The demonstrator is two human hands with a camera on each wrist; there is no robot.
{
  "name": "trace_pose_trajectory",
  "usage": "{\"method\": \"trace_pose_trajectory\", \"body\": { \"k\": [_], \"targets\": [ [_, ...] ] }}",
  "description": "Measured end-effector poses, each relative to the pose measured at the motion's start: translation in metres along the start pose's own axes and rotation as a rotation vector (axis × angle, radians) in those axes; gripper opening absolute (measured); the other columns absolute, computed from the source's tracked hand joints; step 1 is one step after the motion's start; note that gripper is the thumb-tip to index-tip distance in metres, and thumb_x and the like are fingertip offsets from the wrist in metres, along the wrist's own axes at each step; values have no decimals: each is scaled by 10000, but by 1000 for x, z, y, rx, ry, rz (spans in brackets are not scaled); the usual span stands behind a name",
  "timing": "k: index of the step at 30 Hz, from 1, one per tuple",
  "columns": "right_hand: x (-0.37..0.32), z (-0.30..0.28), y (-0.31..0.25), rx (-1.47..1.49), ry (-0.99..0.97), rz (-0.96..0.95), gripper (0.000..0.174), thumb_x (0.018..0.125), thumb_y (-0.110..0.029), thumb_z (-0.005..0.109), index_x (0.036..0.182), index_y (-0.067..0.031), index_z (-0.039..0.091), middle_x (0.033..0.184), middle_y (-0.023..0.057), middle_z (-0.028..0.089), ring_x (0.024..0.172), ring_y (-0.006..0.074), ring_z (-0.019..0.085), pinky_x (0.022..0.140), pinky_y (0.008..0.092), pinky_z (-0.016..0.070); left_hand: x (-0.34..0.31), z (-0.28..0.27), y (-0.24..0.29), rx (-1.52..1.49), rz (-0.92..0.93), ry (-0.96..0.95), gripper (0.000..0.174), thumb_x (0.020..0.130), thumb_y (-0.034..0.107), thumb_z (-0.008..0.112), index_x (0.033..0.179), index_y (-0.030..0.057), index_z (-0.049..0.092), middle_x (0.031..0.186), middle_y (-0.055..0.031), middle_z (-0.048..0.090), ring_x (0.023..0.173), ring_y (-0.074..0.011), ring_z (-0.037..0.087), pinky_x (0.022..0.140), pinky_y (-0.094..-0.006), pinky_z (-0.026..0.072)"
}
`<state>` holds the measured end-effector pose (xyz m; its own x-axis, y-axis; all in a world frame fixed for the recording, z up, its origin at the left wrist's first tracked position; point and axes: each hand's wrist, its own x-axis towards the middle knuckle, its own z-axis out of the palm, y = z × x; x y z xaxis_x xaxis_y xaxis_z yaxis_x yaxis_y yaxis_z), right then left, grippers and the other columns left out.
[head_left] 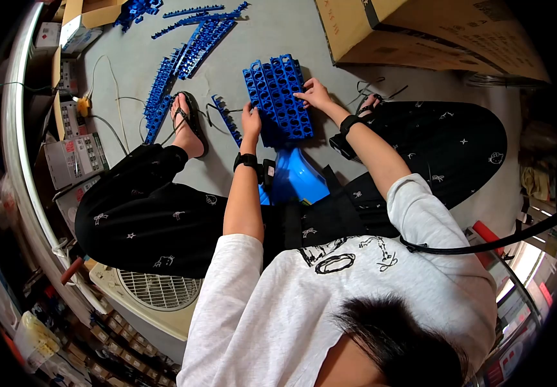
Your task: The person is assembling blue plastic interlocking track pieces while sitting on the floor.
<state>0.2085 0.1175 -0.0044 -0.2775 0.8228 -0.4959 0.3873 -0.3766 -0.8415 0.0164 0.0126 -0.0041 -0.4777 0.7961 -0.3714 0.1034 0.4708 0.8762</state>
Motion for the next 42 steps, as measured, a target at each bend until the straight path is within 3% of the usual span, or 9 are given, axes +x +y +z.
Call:
{"method": "trace_pose_trajectory", "body": {
  "k": [9,12,17,19,23,27,31,34,42],
  "targets": [
    [-5,0,7,-137,157,-193,285,663,-203,733,750,-2,551,669,61,541,527,118,543,425,242,475,-1,2,-5,-86,-9,0,347,833,123,457,1142,-34,445,1114,-174,517,997,-256,515,840,-316,395],
    [8,-2,29,-527,365,-613,281,649,-225,741,760,-14,591,658,54,552,528,115,543,454,231,476,-6,1,0,-85,-19,6,369,822,142,485,1142,-37,442,1109,-178,520,978,-257,523,827,-318,401],
    [8,1,27,-178,208,-178,300,622,-277,748,705,-32,597,646,48,596,572,140,570,563,265,472,-5,3,-2,-35,8,-10,471,786,250,572,1145,-26,443,1116,-204,497,991,-296,501,839,-348,390],
    [2,-1,19,-127,190,-144,299,626,-268,749,706,-30,587,639,48,593,564,131,569,542,259,475,-15,7,19,373,96,190,559,753,338,611,1160,-2,437,1155,-217,447,1059,-336,433,878,-376,358],
    [-1,-1,15,-24,133,-117,293,641,-233,746,716,-21,558,633,49,585,541,108,561,487,240,486,-24,16,51,476,231,221,619,720,372,635,1180,16,421,1193,-215,402,1109,-364,368,909,-406,324],
    [1,-2,16,47,98,-111,296,643,-221,746,733,-9,560,645,51,585,551,107,560,483,243,497,-35,37,71,665,701,114,633,665,328,682,1200,102,430,1249,-198,364,1165,-363,328,936,-456,286],
    [1,-7,17,229,39,-71,181,732,-157,658,750,3,576,680,65,590,604,119,575,488,250,502,-51,63,74,718,714,-153,666,642,305,695,1227,163,411,1317,-163,289,1231,-341,241,972,-506,215],
    [2,-13,17,388,-25,78,170,804,-153,523,790,-4,604,716,67,597,628,143,590,540,276,509,-46,66,68,838,683,-159,679,650,343,685,1236,159,396,1330,-164,267,1244,-344,208,972,-529,193],
    [-1,-25,15,367,-116,151,256,830,-233,487,805,-17,622,780,55,614,662,138,595,583,261,486,-44,66,64,907,720,-247,536,666,322,673,1158,222,483,1354,-163,220,1258,-356,167,960,-585,144]
  ]
}}
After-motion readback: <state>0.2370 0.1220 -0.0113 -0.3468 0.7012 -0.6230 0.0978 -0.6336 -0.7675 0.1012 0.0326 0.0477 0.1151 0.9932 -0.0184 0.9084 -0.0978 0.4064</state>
